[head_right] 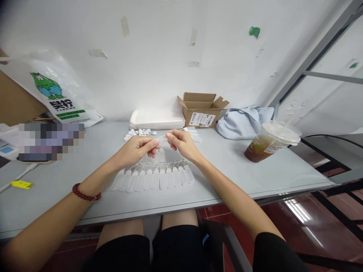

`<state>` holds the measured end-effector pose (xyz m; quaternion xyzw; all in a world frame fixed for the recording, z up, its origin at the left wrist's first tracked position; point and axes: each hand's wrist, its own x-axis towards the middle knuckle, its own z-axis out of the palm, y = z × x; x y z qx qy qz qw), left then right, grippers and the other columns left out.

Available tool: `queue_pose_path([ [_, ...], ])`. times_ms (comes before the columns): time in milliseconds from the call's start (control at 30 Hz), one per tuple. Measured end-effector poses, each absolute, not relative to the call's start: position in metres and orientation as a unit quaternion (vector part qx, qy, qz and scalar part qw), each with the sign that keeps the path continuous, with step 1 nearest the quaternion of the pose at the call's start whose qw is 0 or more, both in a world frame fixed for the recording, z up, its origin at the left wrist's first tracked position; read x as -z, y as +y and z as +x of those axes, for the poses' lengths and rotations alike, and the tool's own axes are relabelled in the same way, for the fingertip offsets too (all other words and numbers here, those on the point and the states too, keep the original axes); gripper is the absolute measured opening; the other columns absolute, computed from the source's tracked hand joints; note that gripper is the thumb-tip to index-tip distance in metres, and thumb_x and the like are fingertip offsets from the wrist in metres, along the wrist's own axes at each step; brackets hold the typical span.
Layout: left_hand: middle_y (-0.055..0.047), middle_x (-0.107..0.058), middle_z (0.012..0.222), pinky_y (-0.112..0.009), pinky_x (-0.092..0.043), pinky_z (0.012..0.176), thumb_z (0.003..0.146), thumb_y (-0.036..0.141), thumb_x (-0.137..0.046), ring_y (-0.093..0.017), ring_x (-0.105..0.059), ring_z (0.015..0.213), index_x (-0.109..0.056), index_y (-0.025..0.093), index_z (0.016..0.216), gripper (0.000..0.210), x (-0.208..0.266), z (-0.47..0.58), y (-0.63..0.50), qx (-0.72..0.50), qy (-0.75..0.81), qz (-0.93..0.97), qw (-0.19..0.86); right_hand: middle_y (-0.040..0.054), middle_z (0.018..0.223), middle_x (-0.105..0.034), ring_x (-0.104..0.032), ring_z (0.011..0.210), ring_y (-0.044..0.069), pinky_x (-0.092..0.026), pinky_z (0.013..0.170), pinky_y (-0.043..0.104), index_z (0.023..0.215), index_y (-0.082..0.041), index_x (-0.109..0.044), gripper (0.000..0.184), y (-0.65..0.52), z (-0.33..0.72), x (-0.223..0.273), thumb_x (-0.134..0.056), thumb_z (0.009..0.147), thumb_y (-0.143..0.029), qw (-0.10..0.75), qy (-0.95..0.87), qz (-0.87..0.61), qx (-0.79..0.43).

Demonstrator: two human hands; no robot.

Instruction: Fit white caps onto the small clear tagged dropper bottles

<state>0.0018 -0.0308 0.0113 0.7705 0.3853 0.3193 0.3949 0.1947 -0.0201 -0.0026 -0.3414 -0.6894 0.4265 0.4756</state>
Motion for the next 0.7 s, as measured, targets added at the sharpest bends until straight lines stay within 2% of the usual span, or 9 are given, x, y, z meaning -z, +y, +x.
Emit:
queue_pose_path([
  [100, -0.001, -0.061, 0.061, -0.025, -0.042, 0.057, 0.091, 0.037, -0.045, -0.012, -0.056, 0.056, -0.055, 0.016, 0.061, 0.038, -0.01, 0.002, -0.032, -0.317, 0.387, 0.811, 0.303, -0.0063, 0.052, -0.036, -0.038, 0.043, 0.007, -0.034, 0.043, 0.023, 0.065, -0.017, -0.05, 0.042, -0.02, 0.193, 0.002, -0.059, 0.08, -0.054, 0.478, -0.667, -0.351, -0.45],
  [200, -0.001, -0.056, 0.057, -0.027, -0.036, 0.056, 0.092, 0.03, -0.042, -0.013, -0.049, 0.055, -0.05, 0.017, 0.057, 0.038, -0.006, 0.002, -0.031, -0.314, 0.367, 0.863, 0.149, -0.0075, 0.049, -0.031, -0.034, 0.039, 0.006, -0.033, 0.037, 0.022, 0.057, -0.019, -0.042, 0.047, -0.02, 0.19, 0.003, -0.063, 0.075, -0.057, 0.479, -0.639, -0.365, -0.479],
  [367, -0.003, -0.053, 0.064, -0.027, -0.032, 0.052, 0.095, 0.026, -0.038, -0.014, -0.045, 0.055, -0.052, 0.016, 0.069, 0.031, 0.003, 0.001, -0.026, -0.288, 0.328, 0.899, -0.036, -0.0099, 0.046, -0.023, -0.027, 0.036, 0.004, -0.03, 0.03, 0.02, 0.053, -0.021, -0.034, 0.053, -0.021, 0.184, 0.003, -0.07, 0.067, -0.057, 0.473, -0.574, -0.404, -0.532],
  [567, -0.005, -0.054, 0.067, -0.028, -0.034, 0.053, 0.096, 0.019, -0.035, -0.016, -0.049, 0.058, -0.053, 0.015, 0.075, 0.027, 0.005, 0.0, -0.026, -0.241, 0.3, 0.911, -0.149, -0.0113, 0.044, -0.02, -0.022, 0.034, 0.003, -0.024, 0.028, 0.019, 0.053, -0.021, -0.029, 0.056, -0.022, 0.185, -0.001, -0.073, 0.066, -0.053, 0.445, -0.535, -0.432, -0.573],
  [700, -0.007, -0.06, 0.072, -0.029, -0.04, 0.058, 0.096, 0.019, -0.036, -0.018, -0.055, 0.064, -0.057, 0.013, 0.079, 0.027, 0.006, 0.001, -0.024, -0.228, 0.307, 0.914, -0.136, -0.0113, 0.045, -0.021, -0.022, 0.034, 0.002, -0.022, 0.029, 0.019, 0.053, -0.021, -0.03, 0.055, -0.021, 0.188, 0.0, -0.075, 0.065, -0.051, 0.432, -0.518, -0.436, -0.596],
])
